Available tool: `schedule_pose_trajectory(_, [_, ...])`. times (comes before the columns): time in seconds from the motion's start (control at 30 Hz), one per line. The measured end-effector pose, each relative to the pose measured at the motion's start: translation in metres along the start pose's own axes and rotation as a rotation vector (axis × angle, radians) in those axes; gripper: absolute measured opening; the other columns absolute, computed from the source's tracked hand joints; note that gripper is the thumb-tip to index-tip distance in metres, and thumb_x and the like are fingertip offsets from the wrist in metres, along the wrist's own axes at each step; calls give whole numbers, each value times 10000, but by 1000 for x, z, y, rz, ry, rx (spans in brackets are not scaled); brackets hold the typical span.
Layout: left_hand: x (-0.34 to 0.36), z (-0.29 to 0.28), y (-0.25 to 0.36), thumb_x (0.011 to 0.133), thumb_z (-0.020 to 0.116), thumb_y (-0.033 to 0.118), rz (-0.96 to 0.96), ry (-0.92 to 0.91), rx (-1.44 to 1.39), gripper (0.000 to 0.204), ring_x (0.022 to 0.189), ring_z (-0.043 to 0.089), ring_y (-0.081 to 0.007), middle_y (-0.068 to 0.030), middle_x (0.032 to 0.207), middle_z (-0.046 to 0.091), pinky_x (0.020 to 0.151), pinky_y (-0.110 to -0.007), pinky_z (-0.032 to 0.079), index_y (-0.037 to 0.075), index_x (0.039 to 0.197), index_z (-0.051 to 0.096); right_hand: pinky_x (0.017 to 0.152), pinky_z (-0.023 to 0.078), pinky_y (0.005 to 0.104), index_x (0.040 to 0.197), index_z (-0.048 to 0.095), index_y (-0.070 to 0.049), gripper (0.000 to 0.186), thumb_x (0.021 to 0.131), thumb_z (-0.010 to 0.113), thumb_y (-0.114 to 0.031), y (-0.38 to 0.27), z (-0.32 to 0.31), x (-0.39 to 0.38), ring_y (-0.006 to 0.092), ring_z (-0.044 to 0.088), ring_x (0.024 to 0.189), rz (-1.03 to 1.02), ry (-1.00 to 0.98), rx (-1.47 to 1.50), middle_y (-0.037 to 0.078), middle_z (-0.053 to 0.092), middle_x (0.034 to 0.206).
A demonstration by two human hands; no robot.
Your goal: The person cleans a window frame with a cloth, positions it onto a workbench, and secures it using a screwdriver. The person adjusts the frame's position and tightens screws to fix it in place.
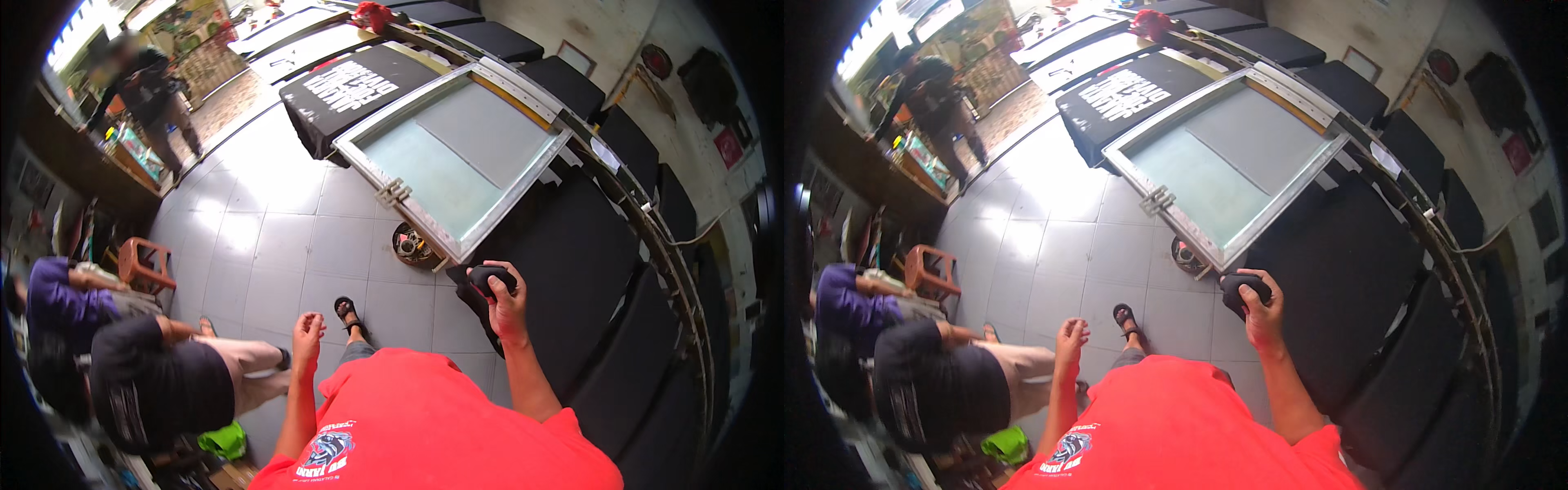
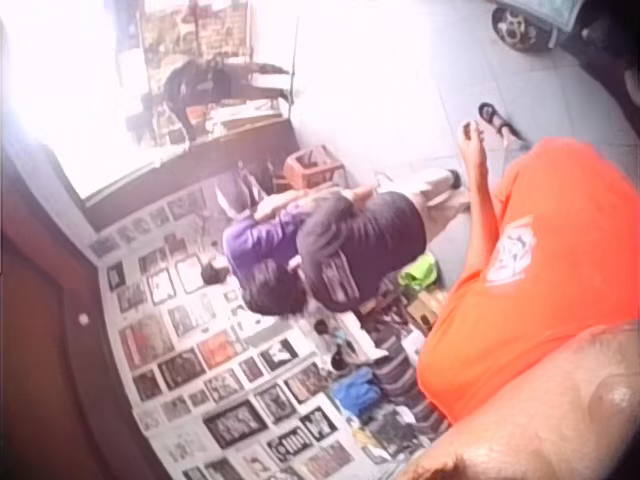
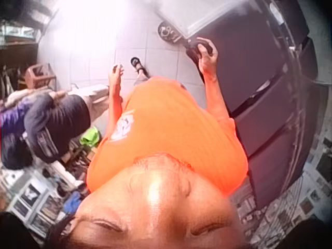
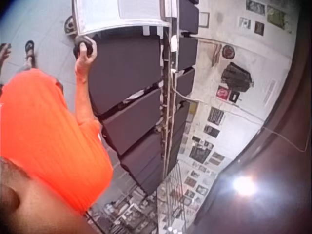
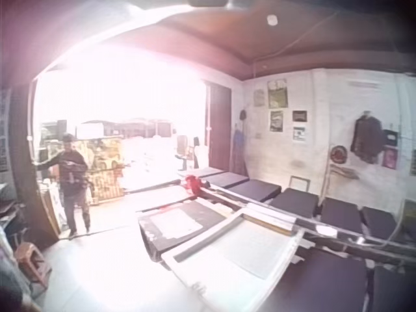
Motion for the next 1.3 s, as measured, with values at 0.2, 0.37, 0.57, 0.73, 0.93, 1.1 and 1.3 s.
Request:
schedule_pose_trajectory(0.2, [225,11,135,865,596,199,388,-136,377,246,792,564,-166,-75,908,579,682,-291,460,10,1015,545,736,536,297,1003,522,-46,184,835,595,-59,35,35,90,144,587,836,-185,511,81,43,556,922])
schedule_pose_trajectory(0.37, [317,84,239,820,630,132,626,-278,669,292,841,559,-240,-125,1017,547,716,-340,470,11,1057,508,706,486,255,982,557,-21,162,834,610,-58,31,39,133,113,570,793,-275,706,-329,29,577,884])
schedule_pose_trajectory(0.57, [375,162,286,757,665,83,995,-396,814,367,1011,500,-322,-148,1098,499,865,-394,420,24,1075,492,713,494,340,991,589,39,231,786,641,-52,13,63,232,281,629,834,-279,773,-1060,177,619,933])
schedule_pose_trajectory(0.73, [413,187,278,695,713,113,1108,-488,871,530,1138,424,-373,-193,1216,448,943,-445,368,48,1167,481,751,488,368,984,610,-5,248,737,632,-13,21,66,328,319,597,854,-204,538,-1355,116,618,952])
schedule_pose_trajectory(0.93, [430,208,268,669,725,161,1076,-706,892,570,1182,375,-390,-203,1274,388,967,-475,330,63,1184,499,799,483,360,974,634,-37,278,704,596,19,69,58,380,270,567,931,-119,555,-1670,80,614,1003])
schedule_pose_trajectory(1.1, [442,207,262,671,717,179,1035,-766,897,570,1185,351,-401,-234,1266,362,966,-490,317,43,1178,494,847,466,378,1006,628,-15,367,656,555,65,88,75,378,292,551,950,-148,540,-1655,108,611,1025])
schedule_pose_trajectory(1.3, [449,212,253,667,728,210,1040,-829,875,577,1152,371,-393,-232,1245,373,952,-490,322,49,1170,496,879,444,378,1013,619,-13,369,666,537,79,99,91,405,307,542,971,-112,657,-1650,116,611,1027])
Point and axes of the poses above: each hand's wrist, its own x-axis towards the middle knuckle, its own z-axis out of the palm, y = z × x, the point moved 6 cm from there along x, towards the middle knuckle
